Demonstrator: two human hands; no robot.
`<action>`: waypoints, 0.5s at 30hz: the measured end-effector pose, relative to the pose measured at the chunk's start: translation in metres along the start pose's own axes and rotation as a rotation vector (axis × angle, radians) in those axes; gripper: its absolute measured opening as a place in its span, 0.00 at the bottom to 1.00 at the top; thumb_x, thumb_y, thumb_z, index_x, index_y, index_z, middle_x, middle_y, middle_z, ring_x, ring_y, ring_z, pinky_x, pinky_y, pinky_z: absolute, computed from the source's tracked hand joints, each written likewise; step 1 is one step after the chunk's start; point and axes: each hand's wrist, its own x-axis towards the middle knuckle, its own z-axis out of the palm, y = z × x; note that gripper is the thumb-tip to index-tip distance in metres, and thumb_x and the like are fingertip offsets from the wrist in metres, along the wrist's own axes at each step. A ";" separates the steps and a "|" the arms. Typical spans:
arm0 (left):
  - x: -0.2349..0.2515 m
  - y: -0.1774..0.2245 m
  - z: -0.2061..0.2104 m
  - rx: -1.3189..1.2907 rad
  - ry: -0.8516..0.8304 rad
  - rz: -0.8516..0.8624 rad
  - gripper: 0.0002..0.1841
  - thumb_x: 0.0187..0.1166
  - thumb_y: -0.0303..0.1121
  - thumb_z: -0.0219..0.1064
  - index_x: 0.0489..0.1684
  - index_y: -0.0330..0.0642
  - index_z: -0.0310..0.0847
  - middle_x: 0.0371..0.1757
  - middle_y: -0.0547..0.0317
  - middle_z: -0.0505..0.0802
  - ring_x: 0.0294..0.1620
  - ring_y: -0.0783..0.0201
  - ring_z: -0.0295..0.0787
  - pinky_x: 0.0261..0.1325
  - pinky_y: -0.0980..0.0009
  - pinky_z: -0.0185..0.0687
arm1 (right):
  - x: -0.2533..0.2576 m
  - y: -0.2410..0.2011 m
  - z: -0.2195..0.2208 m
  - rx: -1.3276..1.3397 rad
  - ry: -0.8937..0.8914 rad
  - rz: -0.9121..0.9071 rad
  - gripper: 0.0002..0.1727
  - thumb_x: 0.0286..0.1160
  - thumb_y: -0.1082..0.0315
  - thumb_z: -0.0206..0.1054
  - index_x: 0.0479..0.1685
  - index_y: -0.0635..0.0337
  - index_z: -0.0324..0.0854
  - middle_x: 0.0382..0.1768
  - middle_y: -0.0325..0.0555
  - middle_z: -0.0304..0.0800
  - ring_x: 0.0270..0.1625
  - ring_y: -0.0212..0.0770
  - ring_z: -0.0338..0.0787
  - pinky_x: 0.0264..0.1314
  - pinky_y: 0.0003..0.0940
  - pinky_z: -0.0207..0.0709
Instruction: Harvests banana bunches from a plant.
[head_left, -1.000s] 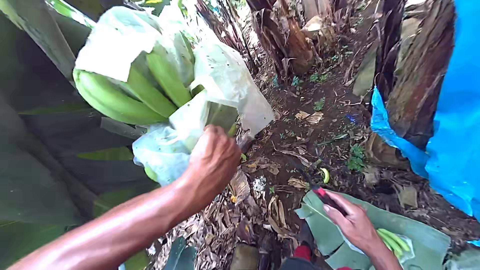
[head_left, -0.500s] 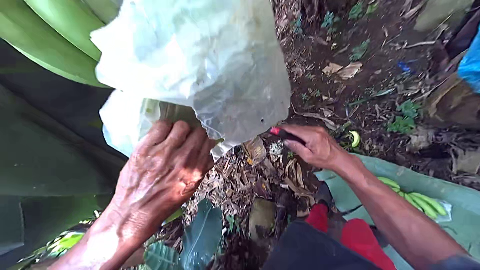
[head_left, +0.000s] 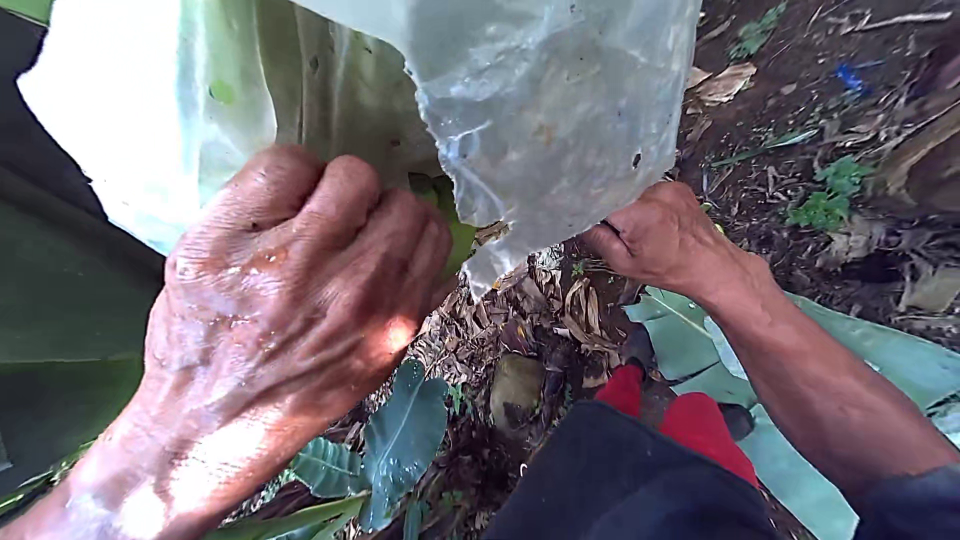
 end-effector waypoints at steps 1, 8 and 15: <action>0.000 -0.001 0.000 -0.005 0.007 0.004 0.26 0.87 0.54 0.56 0.44 0.34 0.82 0.37 0.43 0.86 0.38 0.40 0.82 0.44 0.45 0.71 | 0.003 -0.003 -0.004 -0.032 -0.002 -0.010 0.16 0.81 0.61 0.60 0.57 0.56 0.89 0.31 0.48 0.88 0.25 0.48 0.87 0.22 0.45 0.76; 0.008 0.001 -0.011 -0.004 -0.053 0.027 0.25 0.90 0.51 0.53 0.40 0.33 0.80 0.34 0.44 0.85 0.35 0.42 0.81 0.43 0.47 0.71 | 0.015 -0.002 -0.017 -0.262 -0.235 0.091 0.09 0.77 0.64 0.61 0.43 0.58 0.85 0.24 0.55 0.84 0.23 0.60 0.86 0.17 0.54 0.73; 0.053 0.011 0.010 -0.165 0.007 0.257 0.26 0.86 0.52 0.59 0.22 0.39 0.78 0.22 0.51 0.81 0.31 0.46 0.81 0.45 0.49 0.73 | -0.223 0.096 -0.071 0.012 -0.348 1.022 0.30 0.83 0.49 0.58 0.77 0.59 0.70 0.40 0.63 0.89 0.39 0.64 0.90 0.43 0.69 0.81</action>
